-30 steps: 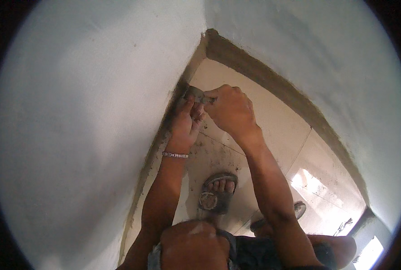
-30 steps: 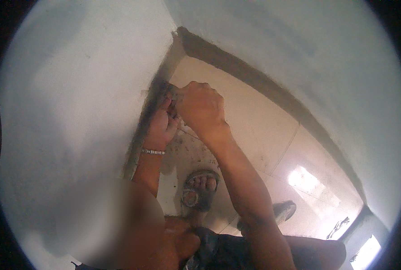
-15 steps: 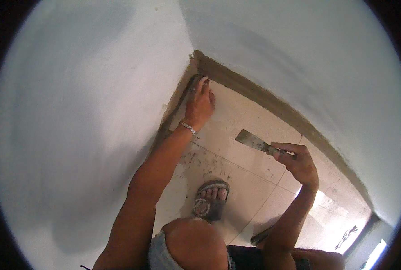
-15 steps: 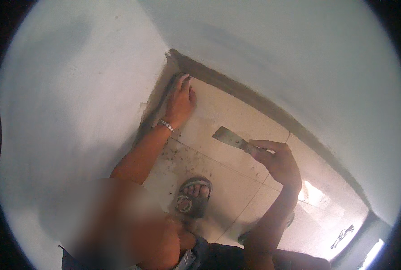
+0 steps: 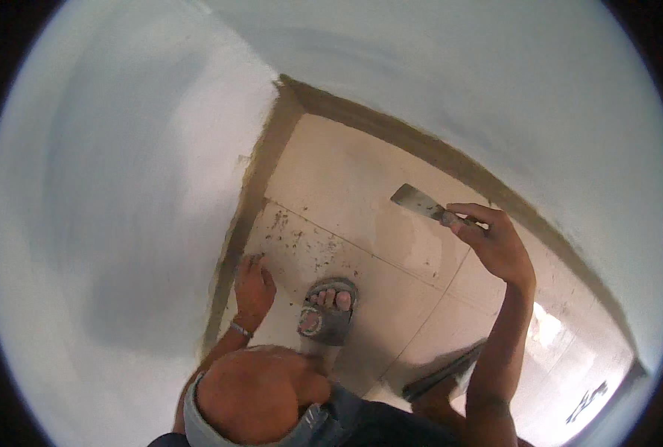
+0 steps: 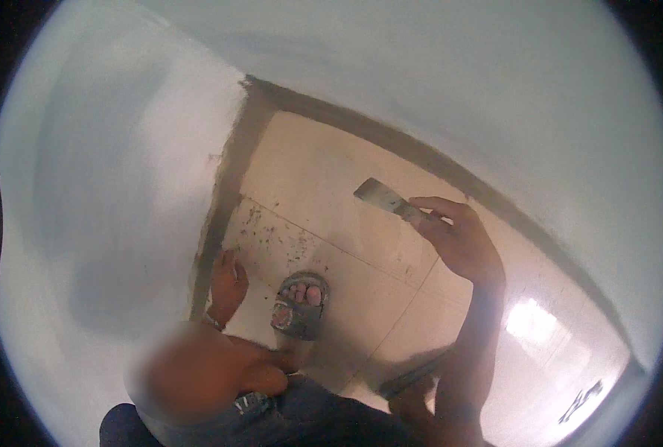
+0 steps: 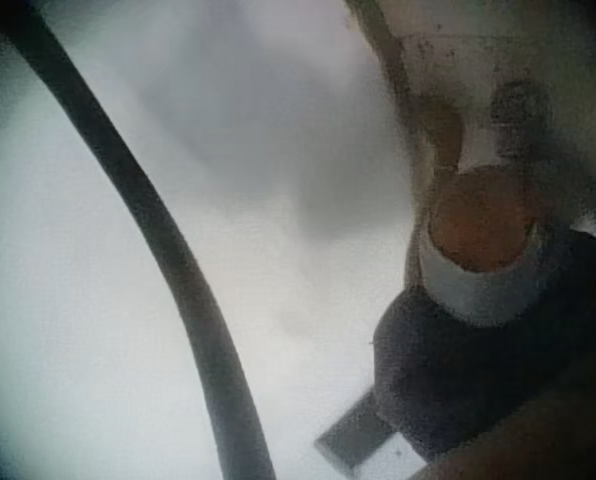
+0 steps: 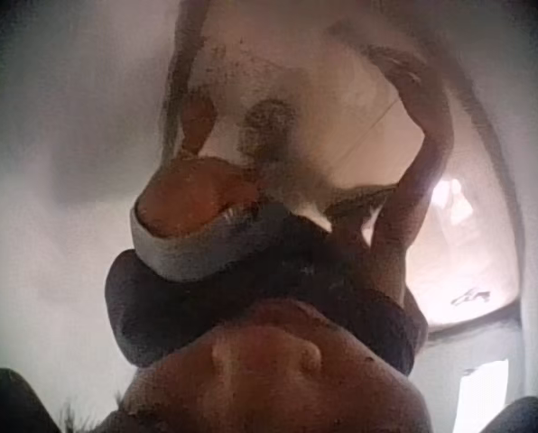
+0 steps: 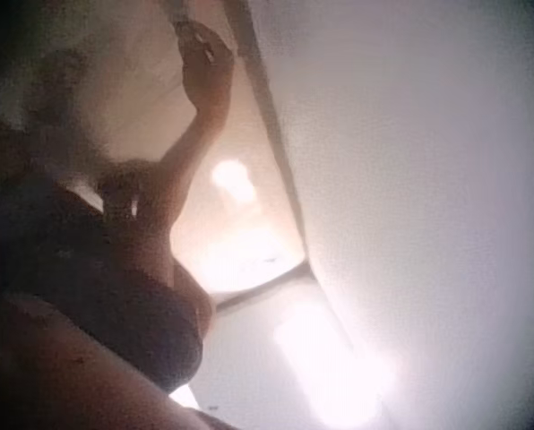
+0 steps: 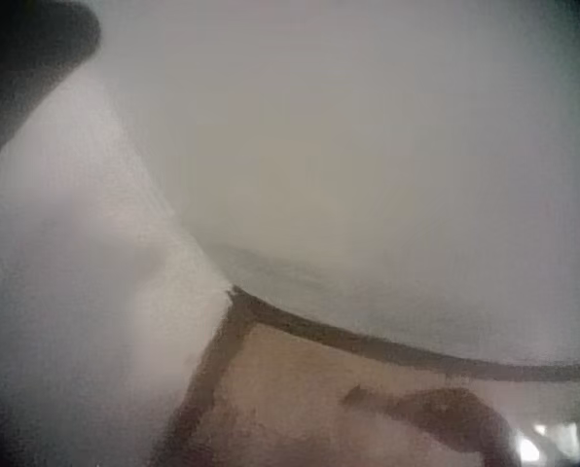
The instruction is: The person applies cement along the junction of the wall and floor using a trowel, smoothing the surface and filling gaps. The person sits on the floor and works along the perimeter, occasionally using a finger to refine the edge.
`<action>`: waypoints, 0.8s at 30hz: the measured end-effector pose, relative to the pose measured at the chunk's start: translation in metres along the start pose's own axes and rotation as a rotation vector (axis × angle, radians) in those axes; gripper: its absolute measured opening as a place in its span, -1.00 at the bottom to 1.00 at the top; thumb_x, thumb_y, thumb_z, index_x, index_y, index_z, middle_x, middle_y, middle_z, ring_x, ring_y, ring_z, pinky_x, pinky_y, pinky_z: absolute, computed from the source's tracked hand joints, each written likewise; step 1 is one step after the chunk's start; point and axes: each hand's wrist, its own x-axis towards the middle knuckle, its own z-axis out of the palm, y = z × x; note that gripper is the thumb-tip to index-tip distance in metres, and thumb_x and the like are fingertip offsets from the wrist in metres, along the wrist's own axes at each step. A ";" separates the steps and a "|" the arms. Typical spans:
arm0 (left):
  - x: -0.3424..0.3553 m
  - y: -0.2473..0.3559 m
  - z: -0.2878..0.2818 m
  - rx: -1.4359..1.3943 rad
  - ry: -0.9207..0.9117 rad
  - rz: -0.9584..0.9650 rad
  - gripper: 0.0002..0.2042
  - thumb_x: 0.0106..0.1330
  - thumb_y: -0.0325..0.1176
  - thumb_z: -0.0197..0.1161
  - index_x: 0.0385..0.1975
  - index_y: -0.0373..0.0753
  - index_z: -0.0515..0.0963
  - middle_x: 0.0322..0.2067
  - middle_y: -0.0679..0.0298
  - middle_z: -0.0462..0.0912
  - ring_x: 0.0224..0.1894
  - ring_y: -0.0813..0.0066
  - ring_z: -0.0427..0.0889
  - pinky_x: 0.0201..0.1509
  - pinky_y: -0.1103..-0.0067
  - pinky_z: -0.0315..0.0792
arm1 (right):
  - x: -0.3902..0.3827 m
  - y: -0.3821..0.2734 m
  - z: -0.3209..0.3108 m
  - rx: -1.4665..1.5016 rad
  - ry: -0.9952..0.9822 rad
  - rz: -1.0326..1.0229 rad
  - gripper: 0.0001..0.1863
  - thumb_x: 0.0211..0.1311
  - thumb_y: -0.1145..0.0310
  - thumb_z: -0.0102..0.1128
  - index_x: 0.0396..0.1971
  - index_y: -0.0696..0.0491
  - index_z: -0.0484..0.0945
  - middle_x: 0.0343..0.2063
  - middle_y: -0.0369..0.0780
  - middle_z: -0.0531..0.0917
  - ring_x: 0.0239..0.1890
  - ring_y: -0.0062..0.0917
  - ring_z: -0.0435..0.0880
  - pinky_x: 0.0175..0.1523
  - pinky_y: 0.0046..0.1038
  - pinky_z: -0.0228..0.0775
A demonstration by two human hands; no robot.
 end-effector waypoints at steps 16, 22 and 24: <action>0.011 0.041 0.024 0.061 0.235 -0.063 -0.33 0.51 -0.05 0.01 0.51 -0.24 0.07 0.54 0.09 0.02 0.58 0.04 -0.07 0.58 0.10 -0.13 | -0.001 0.034 -0.058 -0.588 -0.678 0.274 -0.69 0.49 0.15 0.08 -0.13 0.13 0.40 -0.45 -0.20 0.54 -0.40 -0.50 0.48 -0.22 -0.32 0.38; -0.172 0.010 0.041 -0.206 0.048 -0.491 -0.37 0.52 -0.14 0.02 0.49 -0.32 0.11 0.51 0.03 0.10 0.55 0.08 0.06 0.56 0.34 0.07 | 0.011 0.081 -0.067 -0.674 -0.641 0.039 -0.65 0.44 0.13 0.04 0.01 0.08 0.42 -0.24 0.10 0.69 -0.12 0.01 0.69 -0.03 -0.06 0.45; -0.202 0.034 0.033 -0.401 -0.088 -0.620 -0.47 0.51 -0.14 0.03 0.35 -0.37 0.32 0.40 -0.03 0.29 0.47 0.07 0.24 0.50 0.36 0.19 | 0.014 0.088 -0.062 -0.738 -0.507 0.017 -0.59 0.44 0.08 0.04 0.10 0.03 0.42 -0.20 0.09 0.69 -0.09 0.05 0.67 0.01 -0.07 0.46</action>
